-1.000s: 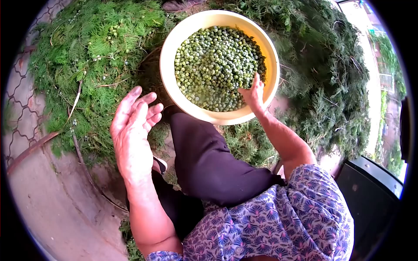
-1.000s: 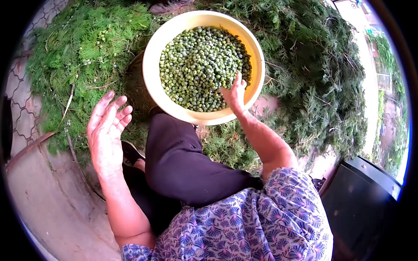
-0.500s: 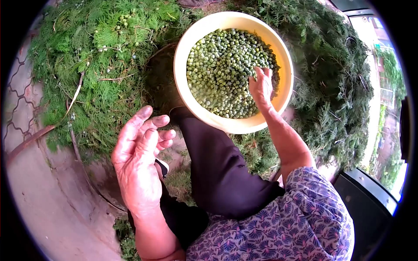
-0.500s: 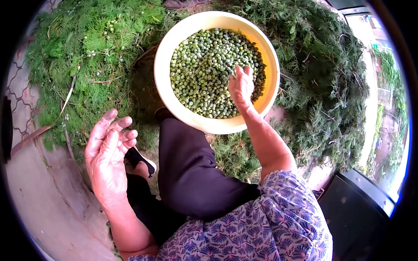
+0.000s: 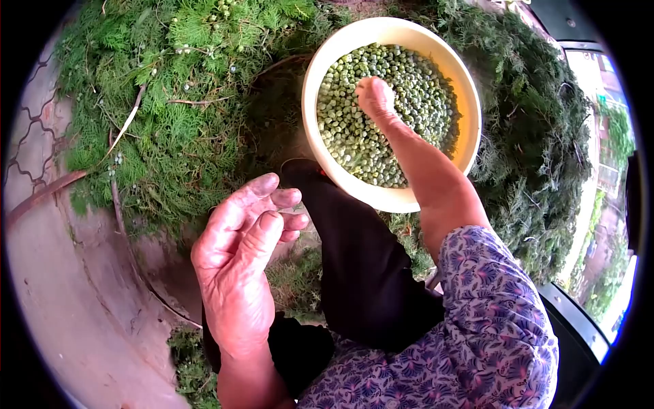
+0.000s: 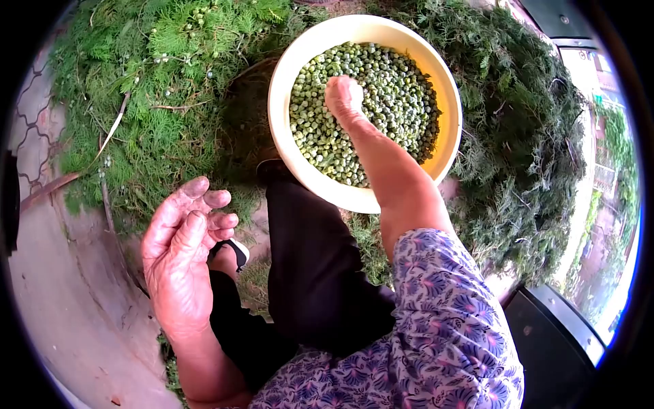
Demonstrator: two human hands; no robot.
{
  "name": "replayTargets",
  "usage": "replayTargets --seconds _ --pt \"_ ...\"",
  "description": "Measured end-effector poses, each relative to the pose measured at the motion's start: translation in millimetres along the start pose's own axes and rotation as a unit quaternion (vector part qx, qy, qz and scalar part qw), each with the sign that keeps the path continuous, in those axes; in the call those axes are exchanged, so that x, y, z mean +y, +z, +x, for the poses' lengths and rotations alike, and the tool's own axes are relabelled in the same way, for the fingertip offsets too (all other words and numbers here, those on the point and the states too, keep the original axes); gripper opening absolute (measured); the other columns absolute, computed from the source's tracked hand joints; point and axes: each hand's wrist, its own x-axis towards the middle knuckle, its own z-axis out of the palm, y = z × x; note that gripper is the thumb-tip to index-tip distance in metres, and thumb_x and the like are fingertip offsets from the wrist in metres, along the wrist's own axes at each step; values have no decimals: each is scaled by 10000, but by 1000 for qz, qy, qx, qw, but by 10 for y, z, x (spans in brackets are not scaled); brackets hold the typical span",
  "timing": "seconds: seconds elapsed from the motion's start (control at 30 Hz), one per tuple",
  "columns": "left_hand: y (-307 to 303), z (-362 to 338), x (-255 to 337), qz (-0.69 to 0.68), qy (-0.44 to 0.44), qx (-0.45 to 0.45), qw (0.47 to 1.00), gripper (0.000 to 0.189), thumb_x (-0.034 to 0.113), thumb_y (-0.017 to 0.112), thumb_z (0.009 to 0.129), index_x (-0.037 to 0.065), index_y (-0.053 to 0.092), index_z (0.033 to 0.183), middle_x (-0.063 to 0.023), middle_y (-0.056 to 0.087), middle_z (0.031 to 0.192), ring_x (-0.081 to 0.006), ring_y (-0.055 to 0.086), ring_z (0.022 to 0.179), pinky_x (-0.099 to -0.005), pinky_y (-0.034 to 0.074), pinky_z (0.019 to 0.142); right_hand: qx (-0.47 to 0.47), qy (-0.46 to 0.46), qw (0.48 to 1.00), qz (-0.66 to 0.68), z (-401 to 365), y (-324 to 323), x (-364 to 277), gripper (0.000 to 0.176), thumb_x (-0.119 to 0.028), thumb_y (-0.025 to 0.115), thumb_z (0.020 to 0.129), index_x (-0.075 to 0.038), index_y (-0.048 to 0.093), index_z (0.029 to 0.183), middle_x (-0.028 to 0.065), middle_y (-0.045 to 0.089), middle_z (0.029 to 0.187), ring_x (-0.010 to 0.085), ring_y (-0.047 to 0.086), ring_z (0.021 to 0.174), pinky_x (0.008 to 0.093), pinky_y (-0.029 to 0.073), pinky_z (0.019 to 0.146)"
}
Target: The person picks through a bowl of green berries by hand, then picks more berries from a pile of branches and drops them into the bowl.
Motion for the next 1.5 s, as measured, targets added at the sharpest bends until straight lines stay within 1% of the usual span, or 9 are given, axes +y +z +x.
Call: replayTargets --seconds 0.13,0.23,0.3,0.4,0.5,0.67,1.03,1.23,1.5 --pt "-20 -14 6 -7 8 -5 1000 278 84 519 882 -42 527 1130 -152 614 968 -189 598 745 -280 484 708 -74 -41 968 238 -54 -389 -5 112 -159 648 770 -69 690 822 88 656 790 172 609 671 311 509 650" --pt "-29 -25 4 -18 4 -17 1000 277 102 557 875 -20 546 1123 -108 626 951 -151 609 779 -245 474 714 -125 -227 945 198 -78 -250 116 100 -169 636 790 -95 694 823 79 644 908 159 609 748 267 521 694" --pt "-16 -33 -3 -12 2 -14 1000 273 89 536 880 -33 536 1124 -132 620 963 -169 605 769 -261 480 710 -232 -140 952 140 -149 -54 43 101 -97 560 802 -87 660 812 105 608 890 192 594 800 308 509 690" --pt "-20 -28 -11 -18 -4 -9 1000 267 85 533 881 -35 537 1119 -131 619 962 -167 604 766 -259 481 709 -159 -304 935 -89 -141 207 134 118 -33 551 726 -66 630 807 141 556 811 302 579 801 386 480 716" --pt "-9 20 -3 -35 2 -8 999 262 93 549 878 -28 547 1111 -106 625 949 -141 605 771 -238 475 710 -117 -113 983 85 -212 99 -23 123 0 519 718 -42 625 672 158 597 650 281 610 640 372 505 586" --pt "79 105 -45 -38 5 -6 999 263 88 554 873 -31 549 1108 -92 621 961 -123 598 779 -228 471 703 -128 83 897 416 -422 -597 -148 92 -47 606 775 35 648 781 99 627 640 129 581 530 266 513 501" --pt "699 458 -454 42 -45 -184 981 390 56 530 856 36 487 1243 -125 486 1243 -140 576 906 -248 496 720 -222 90 663 709 -1459 -1934 -414 101 -92 618 818 5 606 844 61 616 764 168 622 707 289 520 674" --pt "842 398 -556 68 -31 -288 955 368 19 534 846 -13 502 1211 -89 621 949 -147 614 806 -249 511 716 -230 103 570 782 -1647 -2014 -284 60 -61 580 829 -6 601 839 89 623 757 186 626 710 299 522 664" --pt "886 309 -591 7 -46 -223 974 306 166 499 915 -16 526 1160 -84 620 873 -130 616 720 -230 506 618 -238 149 507 815 -1732 -2065 -274 61 -39 548 820 9 562 854 82 585 743 200 603 694 304 507 634"
